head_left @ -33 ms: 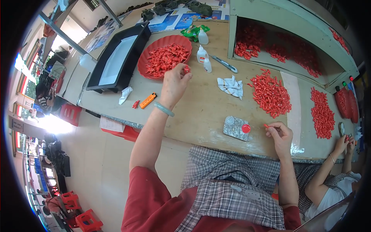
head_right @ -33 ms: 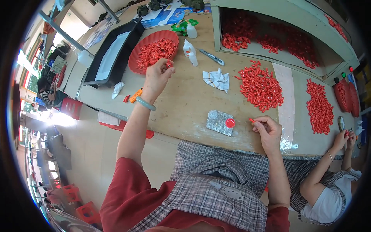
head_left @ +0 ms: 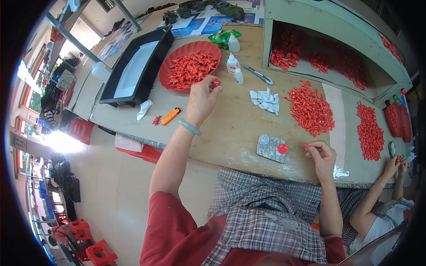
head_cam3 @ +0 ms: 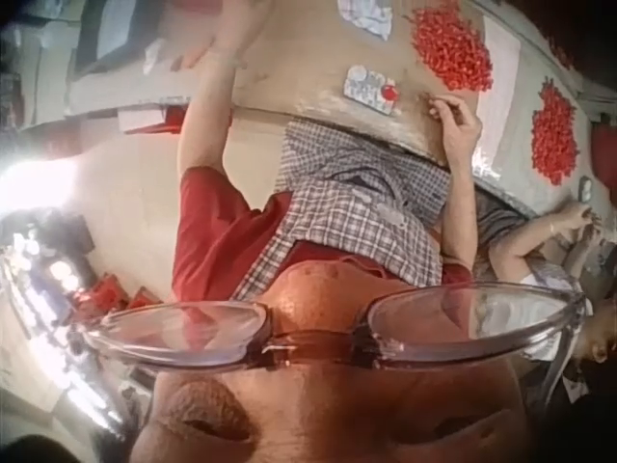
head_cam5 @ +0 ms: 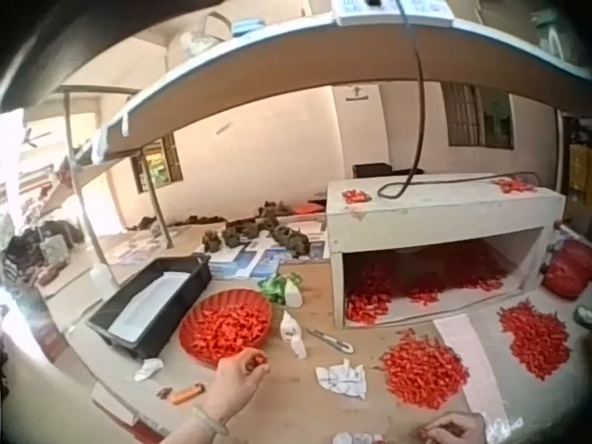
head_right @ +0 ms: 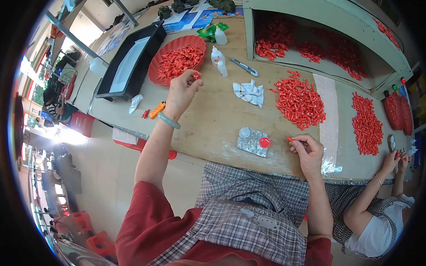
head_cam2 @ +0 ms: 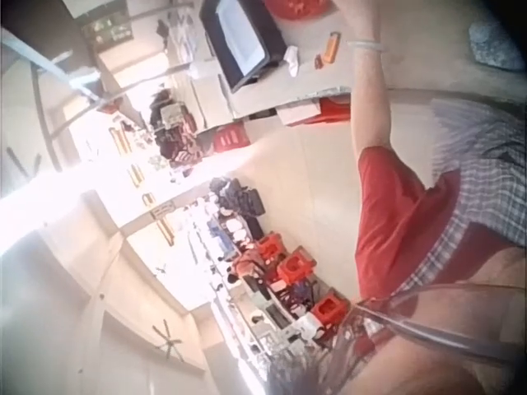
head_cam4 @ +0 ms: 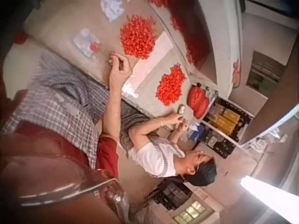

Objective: The person assembles small red plastic toy components by applying glue from a container with a glue brush.

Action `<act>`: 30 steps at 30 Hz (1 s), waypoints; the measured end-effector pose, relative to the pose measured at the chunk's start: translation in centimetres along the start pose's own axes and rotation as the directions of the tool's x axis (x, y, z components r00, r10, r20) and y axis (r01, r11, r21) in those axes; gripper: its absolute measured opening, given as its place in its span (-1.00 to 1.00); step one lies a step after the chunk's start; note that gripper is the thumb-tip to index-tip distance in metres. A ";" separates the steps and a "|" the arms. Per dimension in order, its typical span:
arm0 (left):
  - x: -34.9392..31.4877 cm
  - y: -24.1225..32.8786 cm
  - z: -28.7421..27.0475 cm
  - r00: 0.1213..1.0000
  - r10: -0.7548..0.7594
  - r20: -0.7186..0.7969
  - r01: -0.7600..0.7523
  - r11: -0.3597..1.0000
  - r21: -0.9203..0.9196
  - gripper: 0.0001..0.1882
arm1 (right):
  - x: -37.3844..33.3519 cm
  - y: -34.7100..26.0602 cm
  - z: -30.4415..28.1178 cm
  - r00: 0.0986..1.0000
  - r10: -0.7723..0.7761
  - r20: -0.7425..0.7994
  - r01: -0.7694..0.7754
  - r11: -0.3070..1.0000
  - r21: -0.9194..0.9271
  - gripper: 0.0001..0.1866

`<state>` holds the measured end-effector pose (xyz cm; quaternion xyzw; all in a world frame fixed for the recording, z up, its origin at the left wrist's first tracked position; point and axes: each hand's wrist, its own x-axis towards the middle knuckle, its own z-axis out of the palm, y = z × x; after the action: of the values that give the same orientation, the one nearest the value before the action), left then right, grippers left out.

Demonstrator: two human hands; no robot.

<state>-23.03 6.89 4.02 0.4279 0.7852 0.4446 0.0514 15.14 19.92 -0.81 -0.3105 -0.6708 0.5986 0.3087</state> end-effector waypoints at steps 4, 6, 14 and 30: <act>-1.7 -0.8 0.3 0.999 0.039 0.035 -0.039 0.999 0.004 -0.80 | 0.4 0.9 0.1 1.000 -0.017 0.000 0.017 0.999 -0.038 -0.92; -2.2 -0.3 -0.1 0.995 0.067 0.073 -0.072 0.996 0.060 -0.79 | 0.4 1.6 -0.5 0.997 -0.021 -0.073 0.020 1.000 -0.021 -0.92; -5.6 -1.1 -2.7 0.998 0.063 -0.020 -0.062 0.997 0.049 -0.83 | 0.6 2.6 -0.8 0.995 -0.041 -0.086 0.037 0.998 -0.058 -0.91; -7.5 -10.0 -13.9 0.953 -0.214 -0.212 0.299 0.588 0.752 -0.64 | 1.0 1.0 0.9 0.994 0.031 -0.106 -0.030 0.999 0.014 -0.92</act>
<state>-30.98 -9.99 2.75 0.2676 0.9542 0.0712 -0.1130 13.90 20.22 -1.89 -0.3501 -0.6450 0.5900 0.3366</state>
